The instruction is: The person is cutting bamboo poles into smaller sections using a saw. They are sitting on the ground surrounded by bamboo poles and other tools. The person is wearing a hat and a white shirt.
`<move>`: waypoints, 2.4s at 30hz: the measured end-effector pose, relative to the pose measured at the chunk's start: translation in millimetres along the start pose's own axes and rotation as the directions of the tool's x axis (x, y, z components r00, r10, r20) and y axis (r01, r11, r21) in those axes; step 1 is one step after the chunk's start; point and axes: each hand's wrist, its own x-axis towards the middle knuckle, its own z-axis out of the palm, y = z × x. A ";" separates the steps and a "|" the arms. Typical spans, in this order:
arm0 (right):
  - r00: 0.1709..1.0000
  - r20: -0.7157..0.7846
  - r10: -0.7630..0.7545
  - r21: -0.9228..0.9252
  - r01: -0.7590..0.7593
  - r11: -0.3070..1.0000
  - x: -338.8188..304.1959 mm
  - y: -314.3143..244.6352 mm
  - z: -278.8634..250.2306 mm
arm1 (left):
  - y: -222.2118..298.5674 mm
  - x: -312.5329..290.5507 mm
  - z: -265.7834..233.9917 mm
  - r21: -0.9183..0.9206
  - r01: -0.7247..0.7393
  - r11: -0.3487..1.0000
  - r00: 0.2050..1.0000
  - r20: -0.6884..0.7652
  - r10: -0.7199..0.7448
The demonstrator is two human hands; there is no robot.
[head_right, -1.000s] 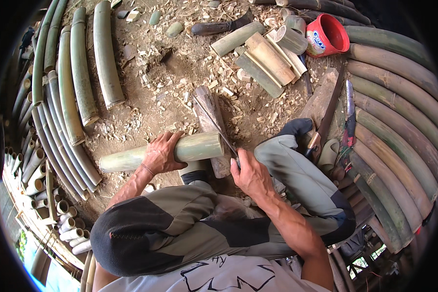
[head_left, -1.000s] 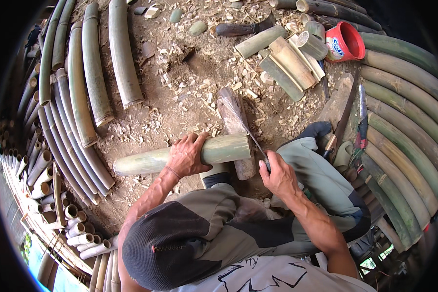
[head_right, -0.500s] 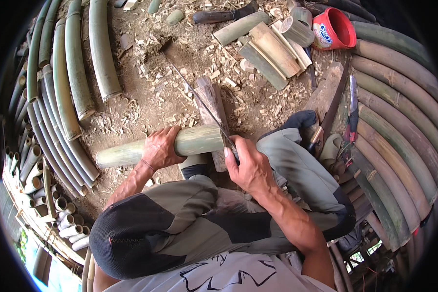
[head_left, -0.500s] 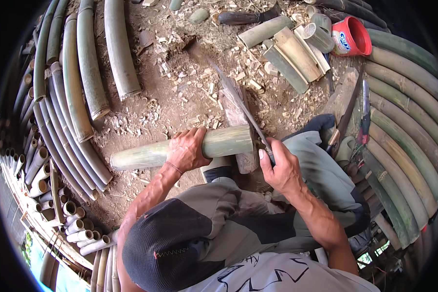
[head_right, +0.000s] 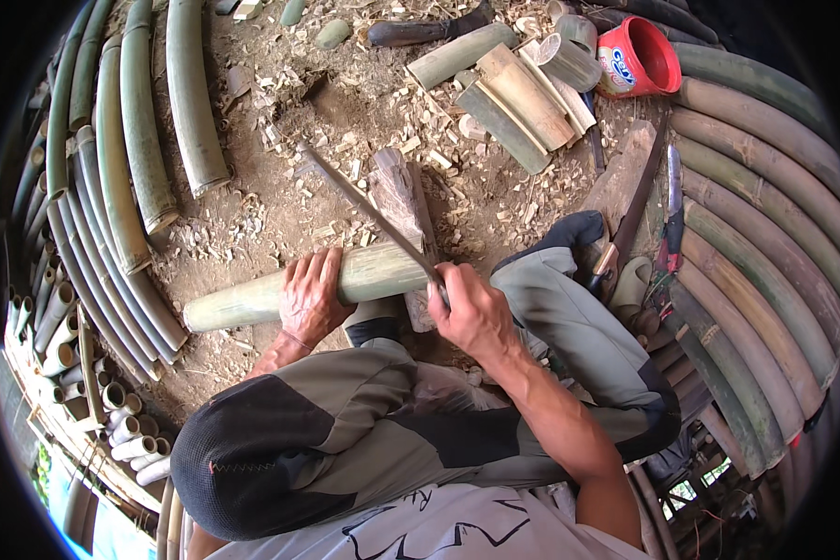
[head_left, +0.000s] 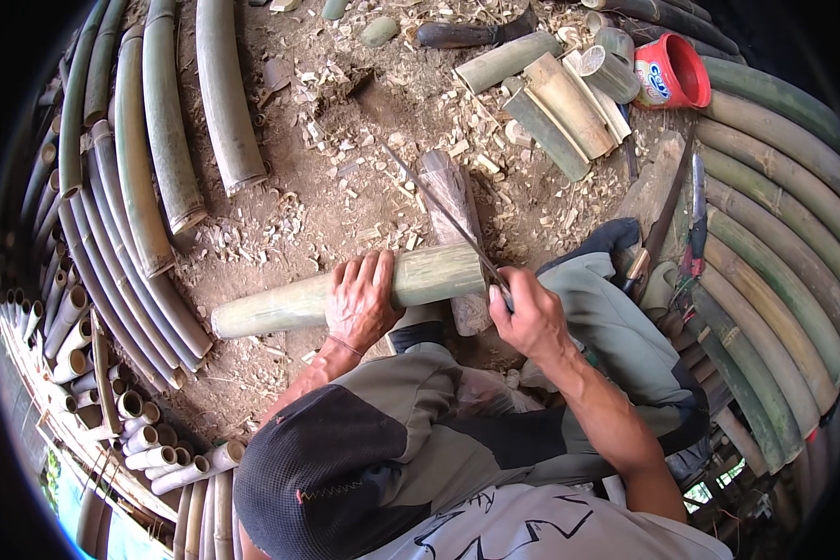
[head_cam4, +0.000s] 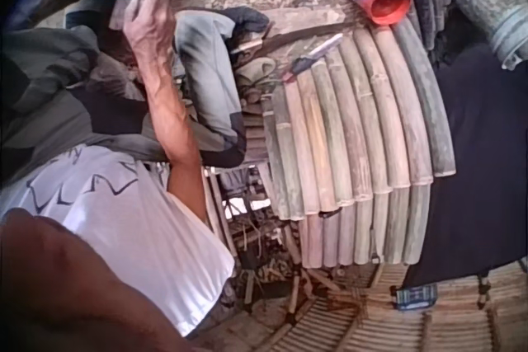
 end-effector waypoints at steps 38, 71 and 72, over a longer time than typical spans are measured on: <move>0.981 0.017 0.191 0.058 -0.192 0.980 -8.6 6.6 -7.7 | -33.3 32.6 -29.1 -0.026 -0.019 0.999 0.948 0.317 0.026; 0.990 -0.080 0.115 0.216 -0.095 0.972 0.9 -16.0 -10.6 | -18.6 -11.5 9.3 0.153 -0.017 0.988 0.975 -0.216 0.050; 0.988 -0.151 0.020 0.210 0.013 0.978 1.0 -21.2 -14.4 | -18.8 -14.1 11.0 0.184 -0.017 0.983 0.971 -0.233 0.061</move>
